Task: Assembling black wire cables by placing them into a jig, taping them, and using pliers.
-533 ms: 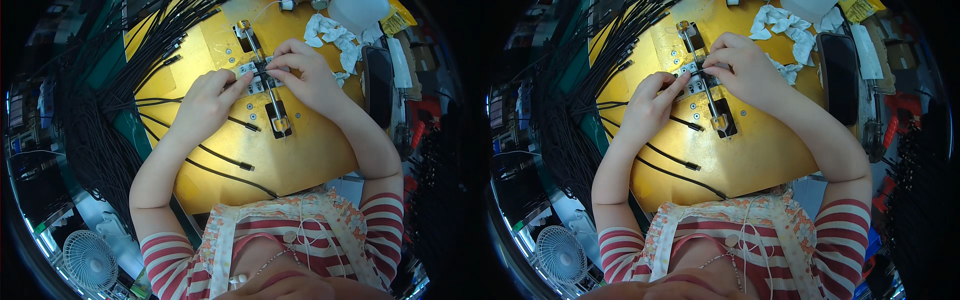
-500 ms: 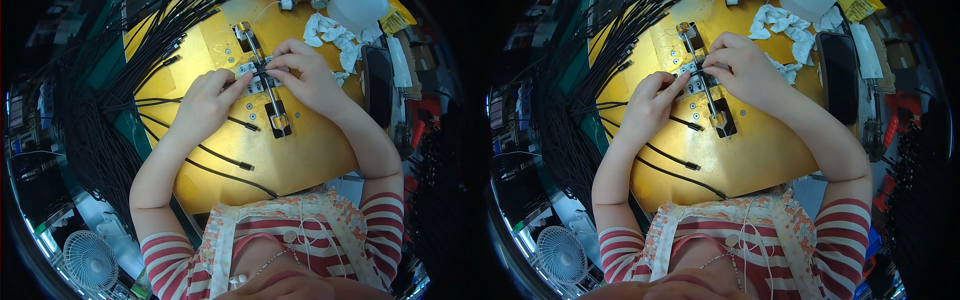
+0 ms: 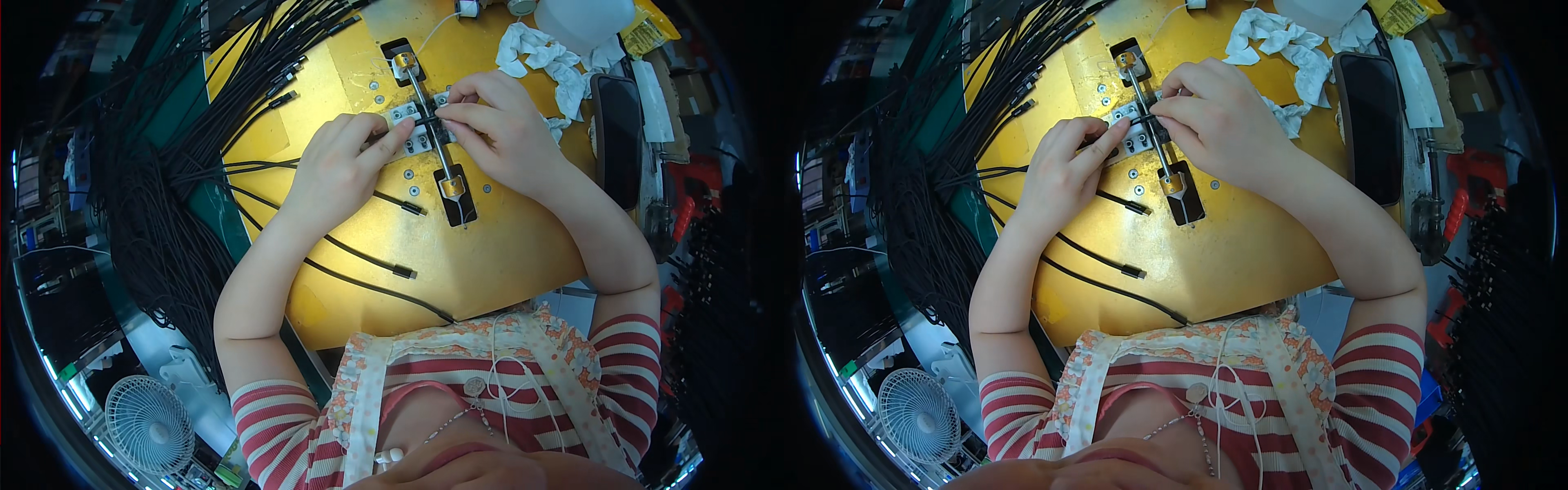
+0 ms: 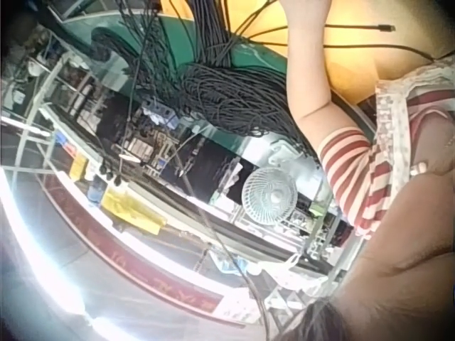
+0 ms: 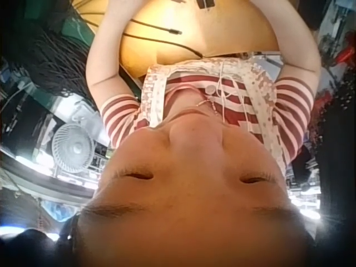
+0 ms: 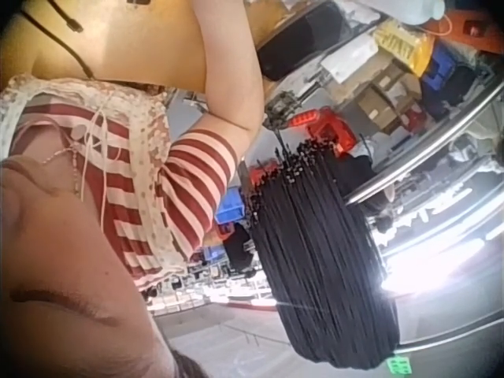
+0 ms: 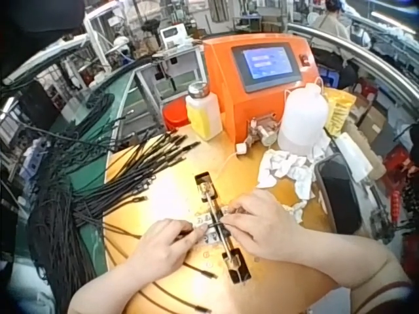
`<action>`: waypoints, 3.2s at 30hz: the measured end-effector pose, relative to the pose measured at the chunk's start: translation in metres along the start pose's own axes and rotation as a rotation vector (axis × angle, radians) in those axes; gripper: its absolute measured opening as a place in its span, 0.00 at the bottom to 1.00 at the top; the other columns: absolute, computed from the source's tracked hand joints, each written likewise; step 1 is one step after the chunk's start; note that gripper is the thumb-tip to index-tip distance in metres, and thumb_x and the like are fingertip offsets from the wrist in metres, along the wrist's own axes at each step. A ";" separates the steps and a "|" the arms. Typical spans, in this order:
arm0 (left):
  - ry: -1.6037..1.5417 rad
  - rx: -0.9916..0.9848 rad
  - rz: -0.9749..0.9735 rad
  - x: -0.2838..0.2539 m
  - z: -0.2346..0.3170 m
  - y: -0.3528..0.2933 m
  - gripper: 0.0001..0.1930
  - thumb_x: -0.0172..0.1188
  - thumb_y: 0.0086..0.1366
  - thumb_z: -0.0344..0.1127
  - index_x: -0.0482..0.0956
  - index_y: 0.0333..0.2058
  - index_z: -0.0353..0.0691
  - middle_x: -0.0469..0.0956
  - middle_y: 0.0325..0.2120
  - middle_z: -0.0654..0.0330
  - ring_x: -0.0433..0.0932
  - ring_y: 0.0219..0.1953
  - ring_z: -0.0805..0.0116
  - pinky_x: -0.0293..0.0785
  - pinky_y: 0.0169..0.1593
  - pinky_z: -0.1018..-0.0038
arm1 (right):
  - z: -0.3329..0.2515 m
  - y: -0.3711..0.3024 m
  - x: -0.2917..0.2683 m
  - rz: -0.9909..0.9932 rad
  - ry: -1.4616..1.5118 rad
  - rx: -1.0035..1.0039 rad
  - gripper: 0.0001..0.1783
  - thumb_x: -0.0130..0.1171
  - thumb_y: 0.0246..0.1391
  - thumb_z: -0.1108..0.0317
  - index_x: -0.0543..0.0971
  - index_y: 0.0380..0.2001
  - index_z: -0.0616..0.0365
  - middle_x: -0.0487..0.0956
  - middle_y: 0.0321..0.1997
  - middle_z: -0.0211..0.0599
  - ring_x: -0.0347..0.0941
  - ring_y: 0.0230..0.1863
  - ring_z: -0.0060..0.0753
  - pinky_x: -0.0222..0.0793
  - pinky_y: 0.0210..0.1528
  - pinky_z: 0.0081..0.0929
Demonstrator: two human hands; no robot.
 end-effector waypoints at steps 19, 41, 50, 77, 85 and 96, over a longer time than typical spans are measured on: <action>-0.057 -0.029 -0.085 -0.004 -0.006 -0.002 0.21 0.61 0.50 0.25 0.77 0.47 0.43 0.71 0.29 0.61 0.72 0.30 0.64 0.71 0.35 0.71 | -0.018 -0.003 0.000 -0.017 -0.043 -0.156 0.09 0.60 0.41 0.76 0.78 0.31 0.61 0.77 0.37 0.35 0.73 0.39 0.37 0.68 0.41 0.33; 0.212 -0.807 -0.330 -0.036 -0.151 -0.063 0.14 0.58 0.50 0.27 0.72 0.37 0.29 0.73 0.35 0.45 0.75 0.39 0.49 0.74 0.45 0.63 | -0.005 -0.001 -0.001 -0.024 -0.048 -0.067 0.07 0.61 0.43 0.77 0.78 0.29 0.60 0.76 0.34 0.35 0.73 0.35 0.36 0.68 0.39 0.31; 0.396 -0.775 -0.158 -0.071 -0.140 -0.052 0.13 0.56 0.62 0.41 0.72 0.30 0.35 0.76 0.26 0.49 0.76 0.32 0.46 0.72 0.37 0.58 | -0.006 -0.002 -0.001 -0.032 -0.036 -0.060 0.07 0.61 0.43 0.77 0.78 0.30 0.60 0.76 0.34 0.35 0.73 0.36 0.37 0.68 0.39 0.31; -0.205 0.089 0.077 -0.022 0.020 -0.008 0.17 0.66 0.49 0.27 0.78 0.40 0.35 0.70 0.19 0.60 0.72 0.19 0.66 0.69 0.22 0.72 | -0.025 -0.003 -0.003 -0.131 0.531 -0.017 0.09 0.62 0.42 0.84 0.78 0.29 0.63 0.80 0.33 0.40 0.78 0.35 0.36 0.73 0.36 0.25; -0.151 -0.012 0.125 -0.015 0.008 -0.003 0.27 0.64 0.45 0.21 0.77 0.48 0.41 0.75 0.31 0.56 0.75 0.29 0.63 0.74 0.31 0.72 | 0.008 0.001 -0.003 -0.068 0.385 0.160 0.04 0.62 0.46 0.78 0.78 0.28 0.63 0.77 0.30 0.37 0.75 0.29 0.36 0.70 0.30 0.24; -0.065 -0.071 -0.003 0.000 0.001 -0.002 0.28 0.64 0.44 0.22 0.78 0.49 0.43 0.74 0.33 0.58 0.74 0.32 0.63 0.72 0.35 0.70 | -0.009 0.001 0.000 -0.094 -0.075 -0.057 0.08 0.59 0.43 0.77 0.79 0.31 0.62 0.72 0.32 0.35 0.70 0.36 0.37 0.67 0.40 0.30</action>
Point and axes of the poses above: each hand's wrist, its own y-axis towards the middle knuckle, its own x-axis out of the palm, z = x × y, the point moved 10 cm from there along y, towards the middle knuckle
